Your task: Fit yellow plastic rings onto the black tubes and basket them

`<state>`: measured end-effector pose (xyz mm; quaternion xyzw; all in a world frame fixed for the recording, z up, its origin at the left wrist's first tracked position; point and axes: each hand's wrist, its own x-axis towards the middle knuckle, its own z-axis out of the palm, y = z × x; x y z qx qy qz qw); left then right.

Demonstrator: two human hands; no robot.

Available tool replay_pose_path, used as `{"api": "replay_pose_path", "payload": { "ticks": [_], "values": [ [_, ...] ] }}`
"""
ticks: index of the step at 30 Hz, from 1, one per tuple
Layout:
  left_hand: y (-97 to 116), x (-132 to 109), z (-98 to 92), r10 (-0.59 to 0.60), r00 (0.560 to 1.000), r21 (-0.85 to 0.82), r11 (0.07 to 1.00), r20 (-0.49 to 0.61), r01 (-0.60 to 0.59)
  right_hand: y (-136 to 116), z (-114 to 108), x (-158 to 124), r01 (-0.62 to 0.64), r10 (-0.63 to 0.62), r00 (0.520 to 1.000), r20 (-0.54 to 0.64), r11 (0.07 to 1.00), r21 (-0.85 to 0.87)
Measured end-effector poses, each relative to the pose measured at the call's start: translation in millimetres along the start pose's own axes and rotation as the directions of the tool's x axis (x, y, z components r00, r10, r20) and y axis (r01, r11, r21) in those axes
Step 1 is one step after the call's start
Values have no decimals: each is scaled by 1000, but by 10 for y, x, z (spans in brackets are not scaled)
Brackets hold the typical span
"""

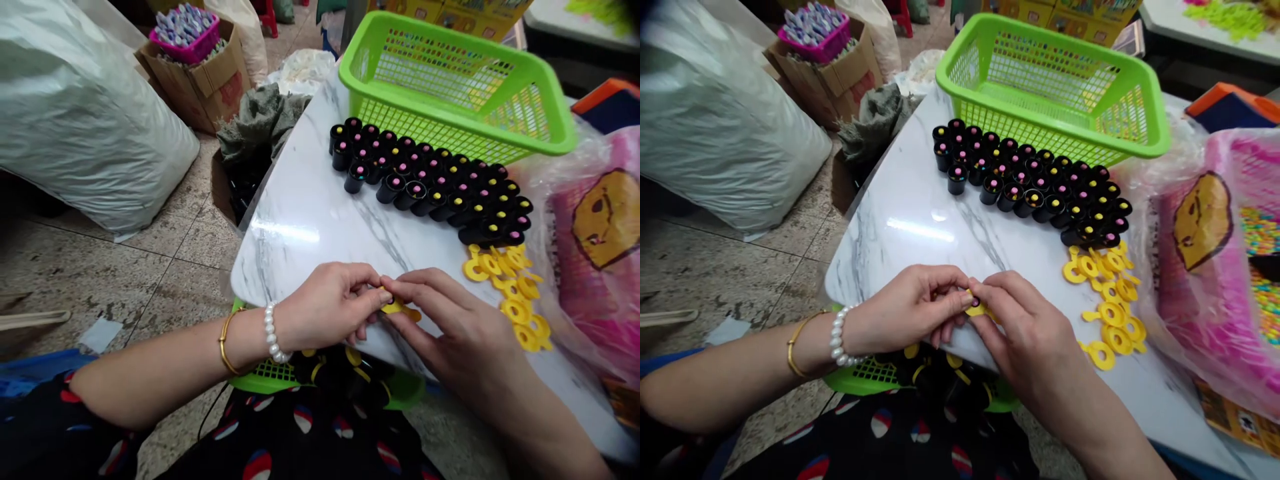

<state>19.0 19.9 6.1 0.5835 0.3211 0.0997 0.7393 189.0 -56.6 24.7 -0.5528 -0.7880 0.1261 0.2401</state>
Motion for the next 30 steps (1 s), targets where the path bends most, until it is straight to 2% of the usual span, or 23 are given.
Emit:
{"api": "replay_pose_path", "payload": {
  "ticks": [3,7,11,14,18,20,24,26,28,30],
  "values": [
    [-37,-52,24,156,986,204,969,-59,-141,3,56,-47,-62,65,996,-52,996,67],
    [-120,-80,82,409,899,402,858,-158,-320,109,17,-210,-158,152,987,43,954,254],
    [-179,-70,120,518,840,528,764,-161,-370,311,-86,-416,-340,319,939,130,795,502],
    [-173,-64,116,537,833,560,734,-132,-384,419,-92,-429,-415,380,906,189,698,584],
    [-140,-54,108,508,859,565,729,-68,-386,424,-50,-292,-415,317,910,269,698,583],
    [-126,-45,112,484,873,586,725,-59,-362,416,-48,-236,-429,303,903,304,668,609],
    [-121,-30,122,427,903,624,716,-37,-313,447,-82,-141,-539,330,842,427,469,700],
    [-142,-28,130,411,911,638,708,-24,-303,449,-93,-58,-597,378,799,467,403,694],
    [-174,-27,137,422,906,645,697,-18,-312,409,-90,41,-650,420,757,500,409,641],
    [-197,-25,140,437,899,642,695,-22,-323,330,-78,118,-660,459,751,474,527,536]
  ]
}}
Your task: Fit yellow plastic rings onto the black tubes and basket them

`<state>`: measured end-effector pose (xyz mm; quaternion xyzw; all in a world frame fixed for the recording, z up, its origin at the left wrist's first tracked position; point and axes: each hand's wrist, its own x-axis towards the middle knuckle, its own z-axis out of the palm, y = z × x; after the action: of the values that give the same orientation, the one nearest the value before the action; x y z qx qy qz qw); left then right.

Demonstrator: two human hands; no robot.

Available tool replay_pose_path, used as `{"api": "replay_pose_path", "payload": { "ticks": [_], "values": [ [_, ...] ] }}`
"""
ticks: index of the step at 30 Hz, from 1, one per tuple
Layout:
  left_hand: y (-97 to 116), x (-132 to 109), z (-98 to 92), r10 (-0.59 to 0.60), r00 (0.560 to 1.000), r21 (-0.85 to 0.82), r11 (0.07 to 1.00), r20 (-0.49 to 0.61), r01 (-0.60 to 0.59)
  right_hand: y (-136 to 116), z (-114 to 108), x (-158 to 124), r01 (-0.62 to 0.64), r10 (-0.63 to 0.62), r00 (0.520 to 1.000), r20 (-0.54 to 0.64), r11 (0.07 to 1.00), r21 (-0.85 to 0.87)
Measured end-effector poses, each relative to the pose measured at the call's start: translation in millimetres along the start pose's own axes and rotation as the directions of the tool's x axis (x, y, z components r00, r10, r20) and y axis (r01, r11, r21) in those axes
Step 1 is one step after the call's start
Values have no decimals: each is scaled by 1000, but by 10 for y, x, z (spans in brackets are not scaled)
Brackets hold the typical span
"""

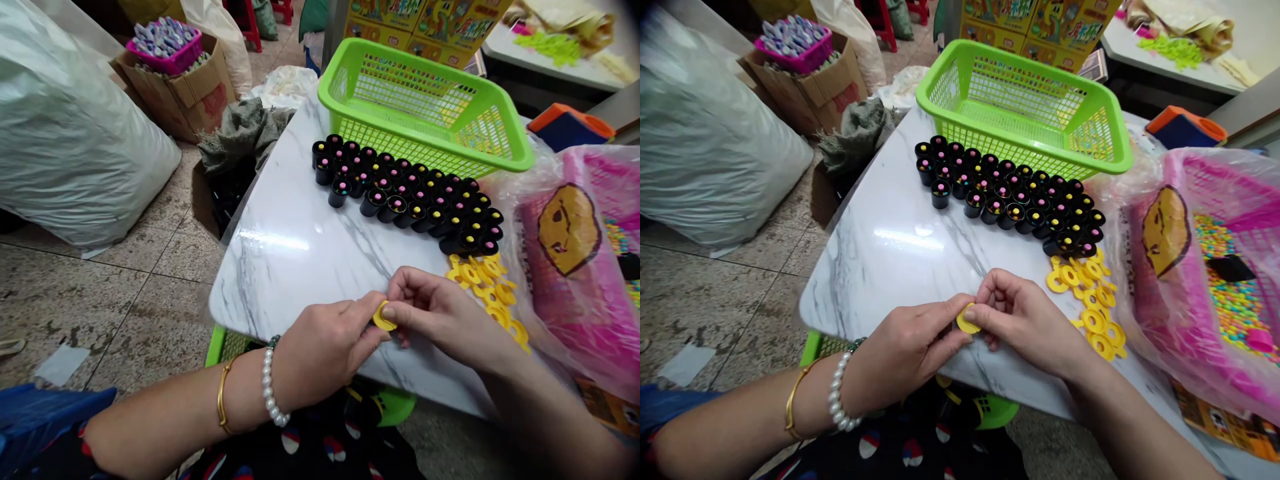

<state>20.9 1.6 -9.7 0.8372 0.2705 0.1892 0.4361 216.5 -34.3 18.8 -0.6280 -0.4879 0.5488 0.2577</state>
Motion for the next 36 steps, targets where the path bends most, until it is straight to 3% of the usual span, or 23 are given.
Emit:
{"api": "replay_pose_path", "payload": {
  "ticks": [4,6,11,15,20,24,28,31,34,36],
  "values": [
    [2,24,-20,-17,1000,-58,998,17,18,-69,134,-55,74,-104,990,-95,958,-278],
    [14,43,-41,-34,999,-87,996,17,36,-33,158,-93,75,-96,992,-80,969,-233],
    [31,31,-29,-43,998,-62,997,-37,41,106,78,-99,-1,-6,998,62,993,118],
    [15,-14,34,-77,991,-27,997,-113,74,106,35,-83,35,-71,987,142,971,237],
    [7,-5,78,-80,991,43,995,-108,86,-9,146,-79,-5,-6,995,102,994,108],
    [15,19,77,-47,994,79,995,-95,54,-49,200,-112,64,-62,998,25,995,-76],
    [36,4,65,-40,988,80,995,-150,52,52,246,-161,152,-152,988,11,988,-16],
    [52,-44,63,75,984,138,989,-163,-52,166,296,-196,218,-209,969,-131,974,63],
    [78,-172,71,172,975,243,961,-142,-134,281,261,-314,227,-207,933,-295,973,34],
    [102,-312,64,246,967,288,933,-66,-217,383,143,-474,201,-220,850,-478,975,-91]
  ]
}}
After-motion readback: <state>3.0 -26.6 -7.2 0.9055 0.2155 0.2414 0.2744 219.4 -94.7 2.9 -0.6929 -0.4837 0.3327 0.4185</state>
